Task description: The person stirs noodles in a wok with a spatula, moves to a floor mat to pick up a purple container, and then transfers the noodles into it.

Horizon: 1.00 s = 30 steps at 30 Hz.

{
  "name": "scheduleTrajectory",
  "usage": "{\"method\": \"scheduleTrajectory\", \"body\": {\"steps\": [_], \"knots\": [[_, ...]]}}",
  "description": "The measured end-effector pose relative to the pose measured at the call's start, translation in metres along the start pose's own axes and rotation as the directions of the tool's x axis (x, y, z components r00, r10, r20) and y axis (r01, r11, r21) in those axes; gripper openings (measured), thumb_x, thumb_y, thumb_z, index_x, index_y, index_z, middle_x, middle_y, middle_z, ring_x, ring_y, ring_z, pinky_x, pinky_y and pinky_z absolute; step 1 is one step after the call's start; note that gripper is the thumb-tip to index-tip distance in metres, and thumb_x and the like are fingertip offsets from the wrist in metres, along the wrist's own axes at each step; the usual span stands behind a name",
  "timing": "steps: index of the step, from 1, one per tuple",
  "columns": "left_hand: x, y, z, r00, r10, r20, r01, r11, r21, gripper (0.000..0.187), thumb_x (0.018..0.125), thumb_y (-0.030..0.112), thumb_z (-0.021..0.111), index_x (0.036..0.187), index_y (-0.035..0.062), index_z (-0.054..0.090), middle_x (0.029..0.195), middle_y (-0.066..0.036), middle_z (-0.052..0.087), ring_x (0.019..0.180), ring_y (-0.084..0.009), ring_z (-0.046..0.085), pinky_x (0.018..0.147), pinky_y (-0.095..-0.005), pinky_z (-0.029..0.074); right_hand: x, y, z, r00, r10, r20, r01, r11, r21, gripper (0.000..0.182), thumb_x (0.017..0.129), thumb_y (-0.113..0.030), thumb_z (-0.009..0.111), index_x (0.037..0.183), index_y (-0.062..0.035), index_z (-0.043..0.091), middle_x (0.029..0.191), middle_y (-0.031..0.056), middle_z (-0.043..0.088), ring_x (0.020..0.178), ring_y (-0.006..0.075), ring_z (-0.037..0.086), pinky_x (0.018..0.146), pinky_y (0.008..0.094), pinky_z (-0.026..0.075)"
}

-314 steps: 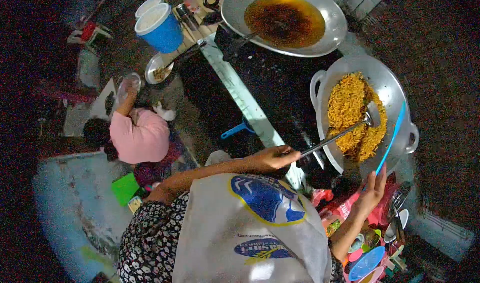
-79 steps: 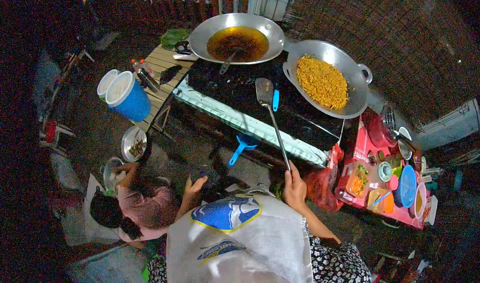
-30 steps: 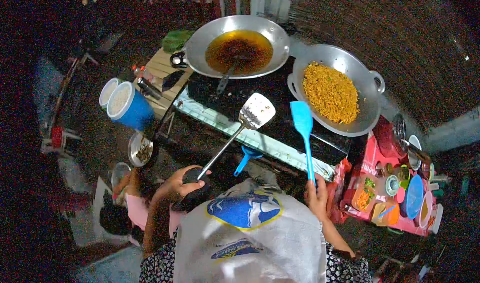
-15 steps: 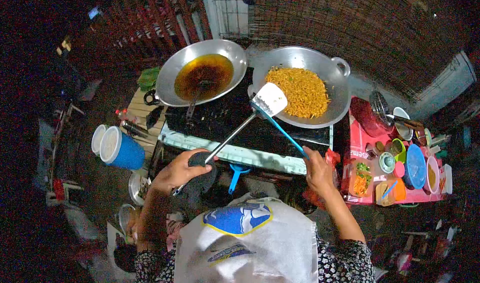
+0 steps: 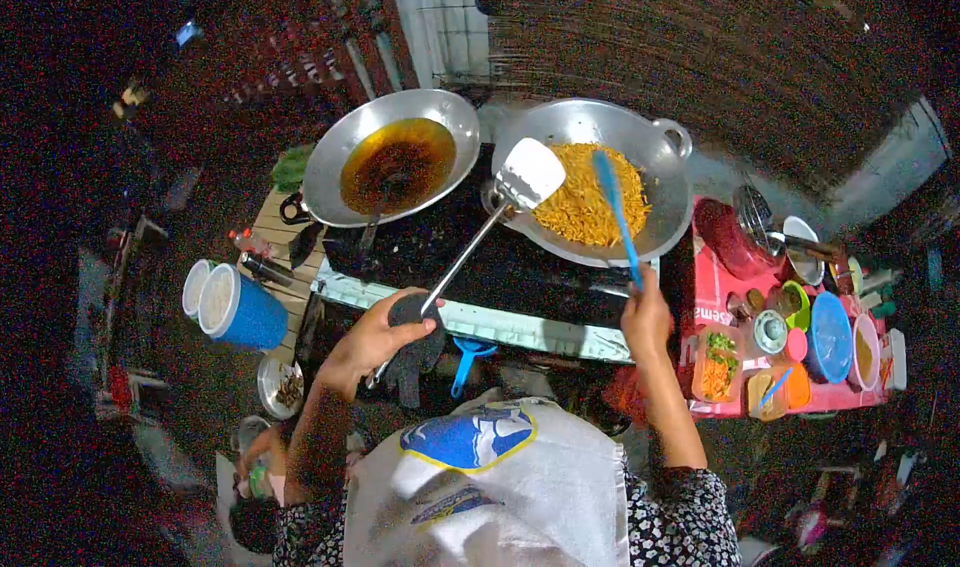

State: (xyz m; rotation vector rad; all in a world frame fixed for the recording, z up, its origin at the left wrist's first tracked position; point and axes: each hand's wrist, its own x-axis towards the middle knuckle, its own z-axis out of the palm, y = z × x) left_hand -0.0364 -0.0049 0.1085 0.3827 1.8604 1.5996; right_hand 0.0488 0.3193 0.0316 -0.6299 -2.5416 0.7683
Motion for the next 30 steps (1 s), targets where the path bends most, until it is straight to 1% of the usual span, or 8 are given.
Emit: {"method": "scheduleTrajectory", "body": {"steps": [1, 2, 5, 10, 12, 14, 20, 30], "knots": [[-0.009, -0.006, -0.003, 0.997, 0.031, -0.077, -0.026, 0.997, 0.073, 0.024, 0.077, 0.011, 0.060, 0.099, 0.0031, 0.055, 0.083, -0.001, 0.058, 0.078, -0.0083, 0.052, 0.073, -0.0224, 0.042, 0.006, 0.006, -0.001, 0.996, 0.077, -0.037, -0.074, 0.995, 0.068, 0.028, 0.083, -0.006, 0.047, 0.111, -0.0084, 0.044, 0.084, 0.0232, 0.057, 0.077, 0.0397, 0.056, 0.062, 0.0428, 0.044], [-0.018, -0.010, -0.006, 0.986, 0.061, -0.152, -0.039, 0.988, 0.147, 0.026, 0.076, 0.011, 0.061, 0.100, 0.0029, 0.055, 0.084, -0.002, 0.058, 0.079, -0.0092, 0.053, 0.073, -0.0231, 0.042, 0.011, 0.012, 0.000, 0.980, -0.078, -0.184, 0.095, 0.992, 0.085, 0.027, 0.084, -0.007, 0.047, 0.110, -0.0079, 0.043, 0.083, 0.0213, 0.057, 0.071, 0.0364, 0.057, 0.060, 0.0412, 0.044], [-0.061, -0.019, -0.016, 0.966, 0.003, -0.260, 0.064, 0.967, 0.248, 0.031, 0.072, 0.012, 0.065, 0.101, 0.0041, 0.056, 0.087, -0.005, 0.059, 0.081, -0.0103, 0.053, 0.074, -0.0240, 0.042, 0.008, 0.015, -0.012, 0.985, -0.055, -0.163, 0.088, 0.975, 0.205, 0.027, 0.085, -0.006, 0.045, 0.112, -0.0045, 0.043, 0.091, 0.0163, 0.055, 0.077, 0.0221, 0.055, 0.070, 0.0315, 0.042], [-0.109, -0.057, -0.020, 0.926, -0.047, -0.375, 0.153, 0.953, 0.259, 0.034, 0.069, 0.015, 0.065, 0.100, 0.0057, 0.056, 0.085, -0.007, 0.061, 0.078, -0.0161, 0.057, 0.070, -0.0279, 0.044, -0.001, 0.005, -0.007, 0.990, -0.022, -0.141, 0.057, 0.966, 0.251, 0.027, 0.086, -0.007, 0.045, 0.113, -0.0039, 0.043, 0.094, 0.0154, 0.054, 0.080, 0.0226, 0.053, 0.073, 0.0307, 0.041], [-0.104, -0.077, -0.013, 0.887, 0.025, -0.461, 0.255, 0.806, 0.535, 0.034, 0.068, 0.017, 0.065, 0.099, 0.0081, 0.055, 0.085, -0.011, 0.061, 0.078, -0.0250, 0.059, 0.069, -0.0325, 0.046, 0.000, 0.004, 0.000, 0.994, 0.000, -0.109, 0.026, 0.971, 0.236, 0.028, 0.086, -0.009, 0.044, 0.113, -0.0035, 0.042, 0.093, 0.0142, 0.055, 0.079, 0.0223, 0.054, 0.073, 0.0302, 0.041], [-0.086, -0.086, 0.001, 0.857, -0.048, -0.514, 0.329, 0.817, 0.473, 0.037, 0.065, 0.019, 0.066, 0.100, 0.0119, 0.054, 0.087, -0.014, 0.059, 0.083, -0.0304, 0.057, 0.069, -0.0369, 0.046, 0.004, 0.004, 0.004, 0.991, -0.042, -0.126, 0.069, 0.975, 0.212, 0.028, 0.086, -0.011, 0.045, 0.113, -0.0036, 0.043, 0.091, 0.0136, 0.056, 0.078, 0.0216, 0.054, 0.073, 0.0300, 0.041], [0.019, -0.104, 0.019, 0.796, 0.248, -0.553, 0.325, 0.596, 0.735, 0.051, 0.064, 0.011, 0.065, 0.111, 0.0223, 0.047, 0.091, -0.011, 0.053, 0.079, -0.0336, 0.056, 0.063, -0.0405, 0.046, 0.014, 0.008, 0.005, 0.998, 0.022, -0.065, -0.002, 0.956, 0.294, 0.027, 0.086, -0.011, 0.046, 0.111, -0.0018, 0.044, 0.095, 0.0143, 0.055, 0.083, 0.0214, 0.054, 0.076, 0.0302, 0.041], [0.138, -0.113, 0.035, 0.741, 0.533, -0.409, 0.385, 0.162, 0.909, 0.032, 0.075, 0.012, 0.050, 0.105, 0.0225, 0.052, 0.082, -0.007, 0.047, 0.073, -0.0228, 0.054, 0.059, -0.0323, 0.045, 0.056, 0.021, 0.000, 0.979, -0.180, -0.092, 0.185, 0.981, 0.059, 0.026, 0.083, -0.008, 0.047, 0.109, -0.0054, 0.045, 0.098, 0.0200, 0.055, 0.088, 0.0344, 0.055, 0.075, 0.0370, 0.043]]}}
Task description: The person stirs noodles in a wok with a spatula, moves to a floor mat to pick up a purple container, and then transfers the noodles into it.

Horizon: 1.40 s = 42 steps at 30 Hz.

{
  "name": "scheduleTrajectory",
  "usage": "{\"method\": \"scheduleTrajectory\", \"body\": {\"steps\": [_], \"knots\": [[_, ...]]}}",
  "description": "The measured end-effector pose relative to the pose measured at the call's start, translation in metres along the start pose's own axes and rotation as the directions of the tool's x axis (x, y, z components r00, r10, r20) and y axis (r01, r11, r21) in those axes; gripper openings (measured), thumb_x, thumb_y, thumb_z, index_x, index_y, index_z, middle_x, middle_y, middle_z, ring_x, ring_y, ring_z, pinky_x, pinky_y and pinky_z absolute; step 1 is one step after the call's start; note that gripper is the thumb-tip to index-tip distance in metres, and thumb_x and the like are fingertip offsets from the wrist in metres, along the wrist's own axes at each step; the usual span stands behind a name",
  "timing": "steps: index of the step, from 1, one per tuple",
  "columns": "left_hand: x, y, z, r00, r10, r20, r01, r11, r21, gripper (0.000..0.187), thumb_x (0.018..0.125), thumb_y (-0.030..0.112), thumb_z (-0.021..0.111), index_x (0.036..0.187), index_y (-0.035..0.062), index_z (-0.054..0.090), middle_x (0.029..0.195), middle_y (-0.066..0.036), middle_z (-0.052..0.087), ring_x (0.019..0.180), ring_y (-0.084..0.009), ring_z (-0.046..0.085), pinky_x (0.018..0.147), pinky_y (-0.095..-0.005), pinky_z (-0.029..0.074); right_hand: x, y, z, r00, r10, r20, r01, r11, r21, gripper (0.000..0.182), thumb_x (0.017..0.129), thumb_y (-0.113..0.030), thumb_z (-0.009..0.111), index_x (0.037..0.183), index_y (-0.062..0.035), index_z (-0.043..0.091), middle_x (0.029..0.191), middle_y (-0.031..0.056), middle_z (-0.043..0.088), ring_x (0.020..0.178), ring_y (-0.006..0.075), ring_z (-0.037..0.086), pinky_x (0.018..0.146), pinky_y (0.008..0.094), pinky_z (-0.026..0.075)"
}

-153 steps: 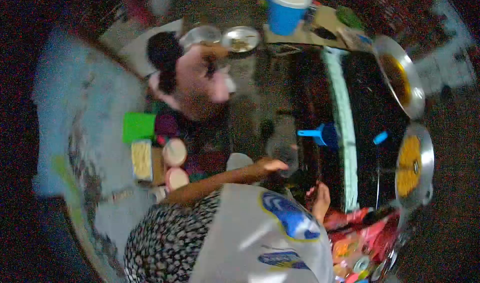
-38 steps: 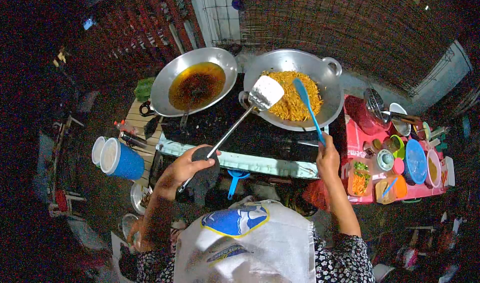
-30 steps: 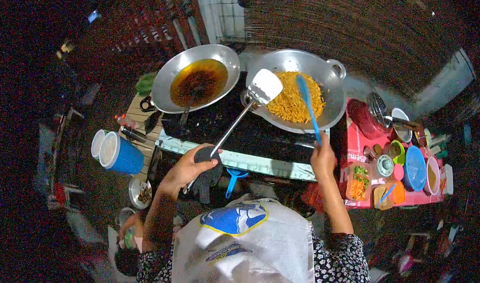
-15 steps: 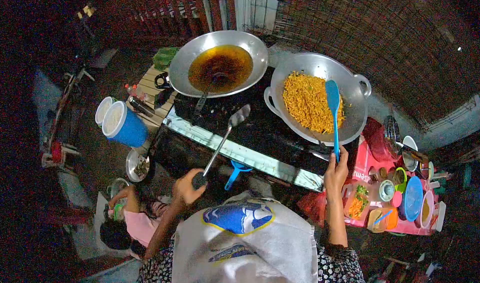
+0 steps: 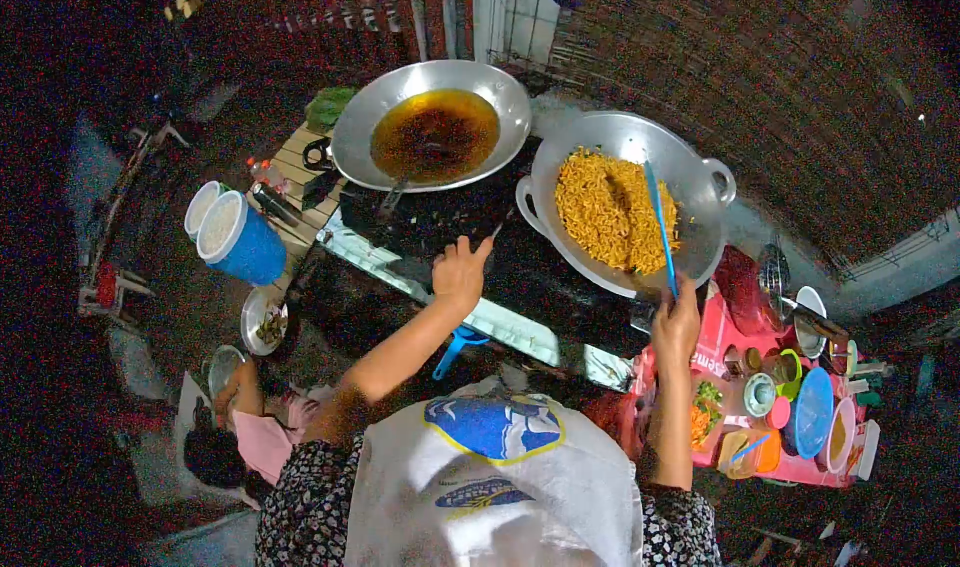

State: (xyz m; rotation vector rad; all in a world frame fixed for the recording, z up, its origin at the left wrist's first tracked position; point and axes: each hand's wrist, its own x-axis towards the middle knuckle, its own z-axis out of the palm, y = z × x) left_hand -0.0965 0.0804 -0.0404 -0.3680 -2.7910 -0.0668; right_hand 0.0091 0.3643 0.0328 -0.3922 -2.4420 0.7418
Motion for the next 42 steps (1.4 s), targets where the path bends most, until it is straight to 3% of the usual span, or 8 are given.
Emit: {"method": "scheduleTrajectory", "body": {"steps": [12, 16, 22, 26, 30, 34, 38, 42], "knots": [[-0.008, -0.005, -0.020, 0.953, -0.197, 0.231, 0.250, 0.941, -0.228, 0.059, 0.067, 0.039, 0.066, 0.120, 0.0272, 0.042, 0.095, -0.011, 0.048, 0.081, -0.0283, 0.055, 0.066, -0.0371, 0.047, 0.054, 0.048, 0.030, 0.961, -0.191, 0.199, 0.261, 0.864, -0.431, 0.028, 0.075, -0.009, 0.051, 0.103, -0.0056, 0.049, 0.093, 0.0207, 0.054, 0.089, 0.0371, 0.051, 0.072, 0.0448, 0.041], [-0.044, -0.040, -0.084, 0.857, -0.396, 0.330, 0.516, 0.644, -0.565, 0.057, 0.073, 0.045, 0.060, 0.121, 0.0217, 0.040, 0.108, -0.019, 0.050, 0.095, -0.0356, 0.053, 0.077, -0.0429, 0.045, 0.061, 0.015, 0.012, 0.927, 0.090, 0.364, 0.098, 0.878, -0.468, 0.036, 0.073, -0.019, 0.056, 0.109, -0.0140, 0.051, 0.085, 0.0197, 0.060, 0.080, 0.0367, 0.057, 0.068, 0.0453, 0.044], [-0.170, -0.103, -0.115, 0.749, -0.488, 0.448, 0.440, -0.140, -0.887, 0.042, 0.084, 0.027, 0.054, 0.121, 0.0096, 0.041, 0.107, -0.005, 0.053, 0.097, -0.0137, 0.049, 0.086, -0.0277, 0.038, 0.089, 0.051, 0.033, 0.866, -0.498, 0.049, 0.441, 0.712, -0.547, 0.042, 0.077, -0.022, 0.058, 0.116, -0.0088, 0.048, 0.111, 0.0166, 0.050, 0.098, 0.0346, 0.048, 0.077, 0.0398, 0.044], [-0.281, -0.097, -0.096, 0.654, -0.624, 0.427, 0.281, -0.323, -0.903, 0.046, 0.085, 0.030, 0.051, 0.125, 0.0121, 0.038, 0.117, -0.007, 0.047, 0.107, -0.0159, 0.043, 0.093, -0.0296, 0.032, 0.088, -0.079, 0.045, 0.852, -0.522, -0.030, 0.522, 0.846, 0.110, 0.043, 0.085, -0.028, 0.051, 0.120, -0.0036, 0.043, 0.120, 0.0214, 0.041, 0.093, 0.0277, 0.053, 0.074, 0.0365, 0.047], [-0.344, -0.051, -0.118, 0.434, -0.787, 0.440, 0.276, -0.349, -0.896, 0.043, 0.087, 0.028, 0.048, 0.126, 0.0131, 0.037, 0.120, -0.005, 0.045, 0.110, -0.0169, 0.042, 0.094, -0.0320, 0.033, 0.007, -0.218, 0.075, 0.618, -0.783, 0.070, 0.579, 0.514, 0.633, 0.031, 0.089, -0.013, 0.046, 0.117, 0.0007, 0.044, 0.112, 0.0158, 0.050, 0.100, 0.0223, 0.050, 0.086, 0.0316, 0.041], [-0.405, -0.007, -0.117, 0.240, -0.852, 0.465, 0.174, -0.433, -0.884, 0.051, 0.084, 0.044, 0.048, 0.126, 0.0174, 0.038, 0.127, -0.009, 0.039, 0.118, -0.0222, 0.033, 0.099, -0.0343, 0.024, -0.116, -0.282, 0.112, 0.028, -0.909, 0.415, 0.418, 0.388, 0.821, 0.026, 0.086, -0.011, 0.049, 0.111, -0.0026, 0.050, 0.102, 0.0069, 0.053, 0.091, 0.0152, 0.050, 0.083, 0.0260, 0.039], [-0.465, 0.022, -0.152, 0.001, -0.977, 0.212, 0.103, -0.211, -0.972, 0.042, 0.084, 0.030, 0.053, 0.122, 0.0162, 0.044, 0.119, -0.010, 0.047, 0.111, -0.0193, 0.041, 0.094, -0.0318, 0.032, -0.253, -0.266, 0.124, -0.652, -0.575, 0.494, 0.245, 0.456, 0.855, 0.020, 0.082, -0.017, 0.054, 0.099, -0.0051, 0.054, 0.098, 0.0109, 0.057, 0.092, 0.0238, 0.054, 0.083, 0.0327, 0.041], [-0.472, 0.017, -0.134, -0.240, -0.962, 0.135, 0.194, -0.183, -0.964, 0.037, 0.085, 0.025, 0.053, 0.120, 0.0139, 0.047, 0.103, -0.006, 0.054, 0.095, -0.0136, 0.049, 0.083, -0.0274, 0.040, -0.315, -0.212, 0.176, -0.909, -0.359, 0.211, 0.114, 0.274, 0.955, 0.025, 0.083, -0.022, 0.051, 0.103, -0.0060, 0.053, 0.101, 0.0108, 0.056, 0.094, 0.0229, 0.053, 0.082, 0.0321, 0.042]]}}
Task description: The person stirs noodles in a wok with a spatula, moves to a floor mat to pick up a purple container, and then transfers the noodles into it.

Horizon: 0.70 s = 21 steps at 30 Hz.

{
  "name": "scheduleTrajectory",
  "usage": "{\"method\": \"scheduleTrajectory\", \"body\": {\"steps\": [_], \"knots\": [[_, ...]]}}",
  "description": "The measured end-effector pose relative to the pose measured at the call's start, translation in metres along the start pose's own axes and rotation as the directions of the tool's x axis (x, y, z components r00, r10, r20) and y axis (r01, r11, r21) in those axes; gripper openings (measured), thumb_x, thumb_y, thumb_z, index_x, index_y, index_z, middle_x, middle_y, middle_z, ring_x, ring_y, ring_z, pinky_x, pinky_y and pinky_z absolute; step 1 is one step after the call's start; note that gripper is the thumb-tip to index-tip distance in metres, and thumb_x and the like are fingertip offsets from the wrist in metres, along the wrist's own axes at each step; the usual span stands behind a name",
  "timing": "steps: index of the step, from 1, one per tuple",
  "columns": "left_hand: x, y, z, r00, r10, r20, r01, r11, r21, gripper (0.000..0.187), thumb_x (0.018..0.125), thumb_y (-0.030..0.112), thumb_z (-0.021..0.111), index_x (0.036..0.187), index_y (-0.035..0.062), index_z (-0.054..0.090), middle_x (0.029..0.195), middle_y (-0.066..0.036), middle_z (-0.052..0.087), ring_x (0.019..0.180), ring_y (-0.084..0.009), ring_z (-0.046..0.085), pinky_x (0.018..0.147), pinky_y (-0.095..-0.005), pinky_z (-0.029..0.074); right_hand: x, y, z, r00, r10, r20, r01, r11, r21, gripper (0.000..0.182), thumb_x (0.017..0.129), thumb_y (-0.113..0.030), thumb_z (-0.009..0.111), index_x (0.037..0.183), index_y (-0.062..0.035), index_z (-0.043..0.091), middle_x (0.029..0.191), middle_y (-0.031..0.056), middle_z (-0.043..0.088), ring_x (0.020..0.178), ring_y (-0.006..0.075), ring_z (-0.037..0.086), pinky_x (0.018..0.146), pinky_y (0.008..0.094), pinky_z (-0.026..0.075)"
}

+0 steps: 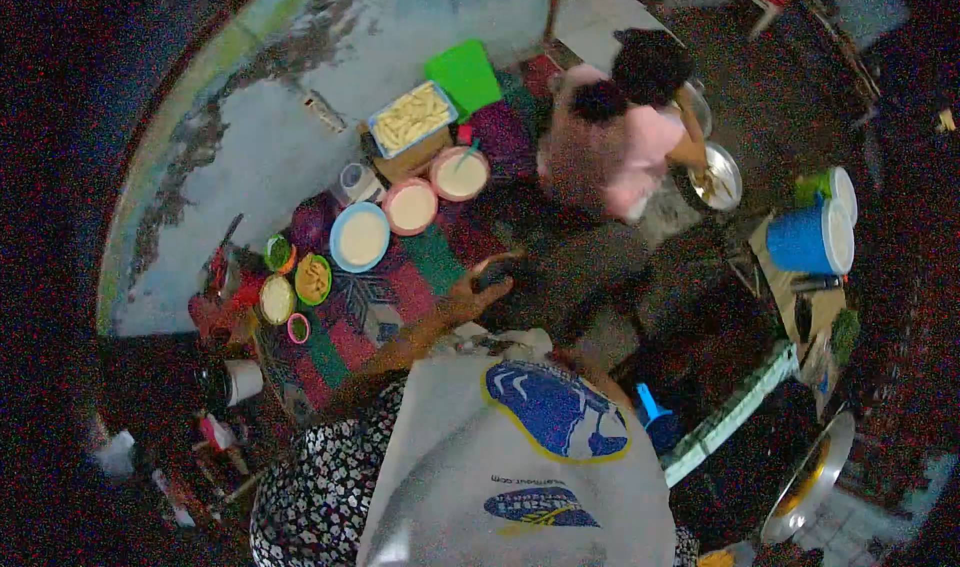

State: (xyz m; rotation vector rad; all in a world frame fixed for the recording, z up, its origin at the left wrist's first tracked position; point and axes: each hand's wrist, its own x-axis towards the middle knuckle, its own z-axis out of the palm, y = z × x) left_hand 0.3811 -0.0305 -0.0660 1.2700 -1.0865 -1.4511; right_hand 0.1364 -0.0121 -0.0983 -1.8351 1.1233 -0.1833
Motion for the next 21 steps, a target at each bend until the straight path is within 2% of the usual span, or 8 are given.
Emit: {"method": "scheduleTrajectory", "body": {"steps": [6, 11, 13, 16, 17, 18, 20, 21], "knots": [[-0.011, -0.044, -0.123, 0.920, 0.133, -0.368, -0.132, 0.991, 0.030, 0.039, 0.080, 0.026, 0.059, 0.114, 0.0088, 0.049, 0.096, -0.006, 0.057, 0.088, -0.0130, 0.053, 0.078, -0.0271, 0.042, 0.083, 0.041, 0.048, 0.971, 0.089, 0.224, -0.051, 0.984, -0.169, 0.032, 0.085, -0.030, 0.046, 0.108, -0.0075, 0.052, 0.107, 0.0106, 0.055, 0.097, 0.0216, 0.053, 0.080, 0.0312, 0.044], [-0.016, -0.073, -0.105, 0.773, -0.156, -0.614, 0.160, 0.986, -0.049, 0.039, 0.080, 0.024, 0.059, 0.114, 0.0103, 0.049, 0.094, -0.006, 0.059, 0.084, -0.0147, 0.055, 0.076, -0.0286, 0.043, 0.135, 0.101, 0.017, 0.887, 0.194, 0.420, 0.038, 0.874, -0.484, 0.038, 0.083, -0.036, 0.048, 0.113, -0.0125, 0.051, 0.111, 0.0098, 0.054, 0.101, 0.0245, 0.052, 0.085, 0.0335, 0.041], [-0.014, -0.052, -0.099, 0.706, -0.370, -0.604, 0.474, 0.881, 0.014, 0.041, 0.080, 0.024, 0.059, 0.117, 0.0123, 0.046, 0.097, -0.010, 0.059, 0.088, -0.0192, 0.057, 0.077, -0.0312, 0.044, 0.139, 0.031, -0.016, 0.918, 0.206, 0.339, -0.062, 0.919, -0.389, 0.026, 0.081, -0.026, 0.050, 0.092, -0.0053, 0.060, 0.078, 0.0145, 0.057, 0.079, 0.0294, 0.057, 0.067, 0.0330, 0.047], [-0.003, -0.105, -0.090, 0.658, -0.229, -0.717, 0.520, 0.827, 0.213, 0.042, 0.080, 0.025, 0.058, 0.118, 0.0116, 0.044, 0.102, -0.012, 0.057, 0.094, -0.0230, 0.055, 0.079, -0.0325, 0.043, 0.185, 0.117, -0.020, 0.825, 0.231, 0.516, 0.124, 0.817, -0.563, 0.032, 0.081, -0.031, 0.051, 0.100, -0.0060, 0.059, 0.092, 0.0155, 0.059, 0.087, 0.0267, 0.057, 0.073, 0.0312, 0.046], [-0.003, -0.144, -0.097, 0.789, -0.242, -0.565, 0.240, 0.967, -0.080, 0.045, 0.080, 0.029, 0.058, 0.119, 0.0111, 0.043, 0.108, -0.014, 0.053, 0.099, -0.0275, 0.052, 0.083, -0.0355, 0.041, 0.197, 0.109, -0.027, 0.812, 0.235, 0.533, 0.129, 0.819, -0.558, 0.032, 0.081, -0.031, 0.051, 0.100, -0.0060, 0.059, 0.092, 0.0155, 0.059, 0.087, 0.0267, 0.057, 0.073, 0.0312, 0.046], [0.002, -0.143, -0.096, 0.785, -0.264, -0.560, 0.261, 0.961, -0.087, 0.045, 0.080, 0.029, 0.058, 0.119, 0.0111, 0.043, 0.108, -0.014, 0.053, 0.099, -0.0275, 0.052, 0.083, -0.0355, 0.041, 0.203, 0.094, -0.030, 0.834, 0.148, 0.531, 0.111, 0.898, -0.425, 0.031, 0.081, -0.031, 0.051, 0.100, -0.0062, 0.059, 0.094, 0.0152, 0.059, 0.087, 0.0264, 0.057, 0.075, 0.0317, 0.045], [0.020, -0.133, -0.078, 0.661, -0.411, -0.628, 0.656, 0.723, 0.218, 0.045, 0.079, 0.027, 0.059, 0.118, 0.0104, 0.044, 0.111, -0.016, 0.050, 0.101, -0.0305, 0.051, 0.086, -0.0380, 0.040, 0.222, 0.119, -0.030, 0.857, 0.050, 0.512, 0.100, 0.960, -0.261, 0.030, 0.082, -0.030, 0.051, 0.099, -0.0065, 0.059, 0.095, 0.0149, 0.059, 0.087, 0.0261, 0.057, 0.076, 0.0323, 0.045], [0.030, -0.129, -0.072, 0.656, -0.413, -0.631, 0.663, 0.715, 0.221, 0.045, 0.079, 0.027, 0.059, 0.118, 0.0104, 0.044, 0.111, -0.016, 0.050, 0.101, -0.0305, 0.051, 0.086, -0.0380, 0.040, 0.241, 0.187, -0.026, 0.856, 0.148, 0.495, 0.003, 0.956, -0.292, 0.029, 0.082, -0.029, 0.051, 0.101, -0.0074, 0.058, 0.097, 0.0135, 0.059, 0.088, 0.0253, 0.057, 0.077, 0.0325, 0.045]]}}
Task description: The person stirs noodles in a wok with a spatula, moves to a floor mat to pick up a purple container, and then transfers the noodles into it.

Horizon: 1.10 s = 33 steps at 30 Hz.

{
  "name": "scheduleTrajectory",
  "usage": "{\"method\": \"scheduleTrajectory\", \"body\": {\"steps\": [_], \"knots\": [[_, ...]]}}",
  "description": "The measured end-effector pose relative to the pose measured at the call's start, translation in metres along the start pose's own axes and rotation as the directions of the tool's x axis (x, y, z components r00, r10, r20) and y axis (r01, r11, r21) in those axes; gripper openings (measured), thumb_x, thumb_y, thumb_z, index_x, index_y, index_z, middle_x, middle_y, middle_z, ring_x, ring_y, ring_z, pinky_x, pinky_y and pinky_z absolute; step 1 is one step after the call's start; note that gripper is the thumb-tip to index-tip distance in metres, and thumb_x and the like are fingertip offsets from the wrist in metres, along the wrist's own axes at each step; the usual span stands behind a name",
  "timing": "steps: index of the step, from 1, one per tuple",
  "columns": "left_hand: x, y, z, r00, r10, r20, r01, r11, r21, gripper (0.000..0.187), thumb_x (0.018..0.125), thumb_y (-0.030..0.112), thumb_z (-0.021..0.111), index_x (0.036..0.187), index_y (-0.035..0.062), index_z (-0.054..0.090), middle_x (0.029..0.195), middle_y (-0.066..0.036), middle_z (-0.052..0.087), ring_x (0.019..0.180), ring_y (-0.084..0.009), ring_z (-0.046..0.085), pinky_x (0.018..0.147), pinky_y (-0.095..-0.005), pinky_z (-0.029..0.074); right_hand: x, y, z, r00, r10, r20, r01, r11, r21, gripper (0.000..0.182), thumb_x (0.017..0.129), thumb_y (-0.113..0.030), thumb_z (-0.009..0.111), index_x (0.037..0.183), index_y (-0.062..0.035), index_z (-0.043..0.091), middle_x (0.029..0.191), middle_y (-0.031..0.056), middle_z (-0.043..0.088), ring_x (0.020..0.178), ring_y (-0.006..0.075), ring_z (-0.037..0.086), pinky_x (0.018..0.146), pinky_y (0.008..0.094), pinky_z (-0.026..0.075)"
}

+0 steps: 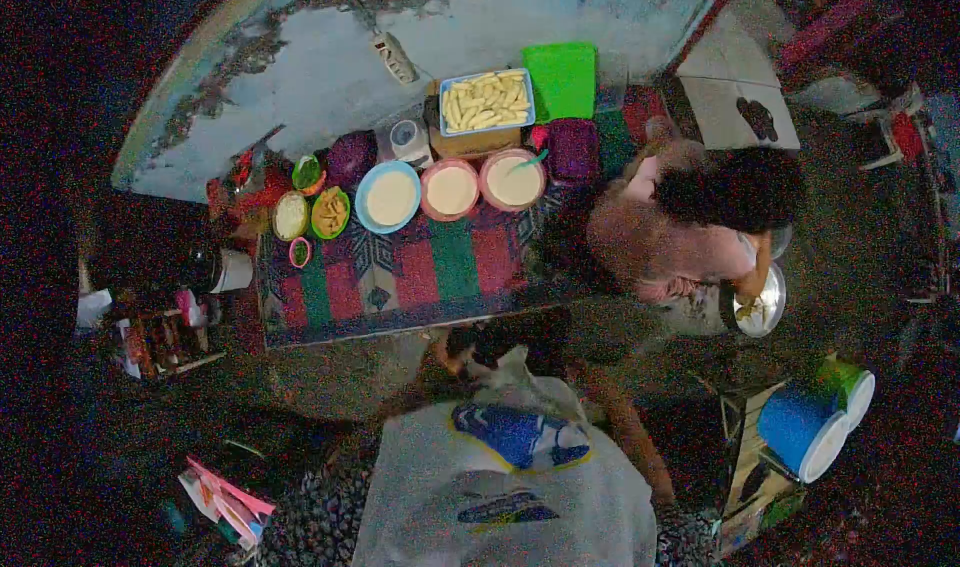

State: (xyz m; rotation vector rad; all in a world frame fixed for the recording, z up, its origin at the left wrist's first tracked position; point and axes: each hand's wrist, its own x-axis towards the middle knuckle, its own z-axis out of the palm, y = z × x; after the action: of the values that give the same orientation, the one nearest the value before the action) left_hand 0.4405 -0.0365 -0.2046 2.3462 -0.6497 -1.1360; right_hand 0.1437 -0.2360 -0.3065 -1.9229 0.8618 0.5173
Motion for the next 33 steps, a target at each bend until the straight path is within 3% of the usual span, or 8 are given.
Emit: {"method": "scheduleTrajectory", "body": {"steps": [3, 5, 6, 7, 9, 11, 12, 33], "knots": [[0.009, 0.019, 0.021, 0.985, 0.162, 0.060, -0.130, 0.925, -0.356, 0.045, 0.079, 0.028, 0.059, 0.118, 0.0118, 0.044, 0.111, -0.018, 0.049, 0.100, -0.0314, 0.051, 0.086, -0.0394, 0.040, 0.047, 0.049, -0.040, 0.988, -0.045, 0.151, 0.023, 0.990, 0.143, 0.031, 0.084, -0.027, 0.049, 0.109, -0.0099, 0.054, 0.104, 0.0096, 0.057, 0.094, 0.0223, 0.055, 0.079, 0.0333, 0.044], [0.025, 0.015, 0.046, 0.982, 0.132, 0.138, -0.071, 0.924, -0.375, 0.044, 0.078, 0.028, 0.059, 0.117, 0.0130, 0.045, 0.109, -0.019, 0.050, 0.100, -0.0309, 0.051, 0.085, -0.0386, 0.042, 0.098, 0.123, -0.029, 0.895, -0.406, 0.185, 0.439, 0.725, -0.532, 0.033, 0.083, -0.027, 0.050, 0.110, -0.0074, 0.052, 0.107, 0.0108, 0.055, 0.094, 0.0216, 0.054, 0.079, 0.0358, 0.044], [0.032, 0.015, 0.062, 0.982, 0.135, 0.135, -0.076, 0.926, -0.369, 0.044, 0.078, 0.028, 0.059, 0.117, 0.0130, 0.045, 0.109, -0.019, 0.050, 0.100, -0.0309, 0.051, 0.085, -0.0386, 0.042, 0.130, 0.127, -0.036, 0.995, -0.015, 0.094, 0.000, 0.987, 0.163, 0.032, 0.083, -0.026, 0.050, 0.108, -0.0064, 0.053, 0.103, 0.0118, 0.056, 0.091, 0.0213, 0.054, 0.077, 0.0367, 0.044], [0.043, 0.012, 0.076, 0.980, 0.163, 0.111, -0.110, 0.921, -0.375, 0.044, 0.078, 0.031, 0.058, 0.116, 0.0136, 0.046, 0.109, -0.019, 0.050, 0.100, -0.0314, 0.051, 0.084, -0.0383, 0.042, 0.163, 0.130, -0.041, 0.895, 0.335, 0.296, -0.436, 0.510, 0.742, 0.031, 0.082, -0.026, 0.051, 0.105, -0.0054, 0.054, 0.100, 0.0127, 0.056, 0.089, 0.0209, 0.054, 0.076, 0.0376, 0.044], [0.065, -0.013, 0.120, 0.976, 0.198, 0.094, -0.148, 0.912, -0.383, 0.044, 0.078, 0.033, 0.058, 0.116, 0.0142, 0.047, 0.109, -0.018, 0.050, 0.100, -0.0319, 0.051, 0.084, -0.0381, 0.043, 0.219, 0.119, -0.055, 0.969, -0.078, -0.236, -0.012, 0.934, -0.357, 0.029, 0.081, -0.023, 0.052, 0.104, -0.0052, 0.053, 0.094, 0.0127, 0.055, 0.086, 0.0209, 0.052, 0.074, 0.0371, 0.043], [0.093, -0.060, 0.188, 0.953, -0.039, 0.302, 0.223, 0.765, -0.604, 0.040, 0.078, 0.027, 0.059, 0.115, 0.0148, 0.048, 0.107, -0.017, 0.051, 0.096, -0.0312, 0.052, 0.080, -0.0380, 0.045, 0.364, 0.264, 0.029, 0.980, -0.169, -0.105, 0.121, 0.926, -0.359, 0.034, 0.086, -0.028, 0.037, 0.111, -0.0064, 0.048, 0.093, 0.0175, 0.055, 0.082, 0.0287, 0.057, 0.074, 0.0411, 0.048], [0.102, -0.036, 0.174, 0.991, 0.101, 0.082, -0.105, 0.994, 0.042, 0.040, 0.078, 0.028, 0.058, 0.114, 0.0137, 0.048, 0.104, -0.016, 0.052, 0.091, -0.0302, 0.055, 0.074, -0.0397, 0.047, 0.362, 0.196, -0.017, 0.976, -0.088, -0.200, 0.048, 0.979, -0.199, 0.032, 0.085, -0.026, 0.041, 0.108, -0.0054, 0.049, 0.095, 0.0159, 0.054, 0.084, 0.0262, 0.055, 0.074, 0.0393, 0.047], [0.210, -0.071, 0.225, 0.852, -0.126, 0.508, 0.282, 0.928, -0.243, 0.044, 0.083, 0.029, 0.054, 0.122, 0.0170, 0.039, 0.115, -0.016, 0.045, 0.096, -0.0281, 0.054, 0.083, -0.0393, 0.043, 0.703, 0.127, -0.050, 0.883, 0.419, -0.212, 0.156, 0.162, 0.974, 0.045, 0.084, -0.044, 0.045, 0.108, -0.0068, 0.049, 0.096, 0.0092, 0.054, 0.076, 0.0237, 0.055, 0.061, 0.0357, 0.049]]}}
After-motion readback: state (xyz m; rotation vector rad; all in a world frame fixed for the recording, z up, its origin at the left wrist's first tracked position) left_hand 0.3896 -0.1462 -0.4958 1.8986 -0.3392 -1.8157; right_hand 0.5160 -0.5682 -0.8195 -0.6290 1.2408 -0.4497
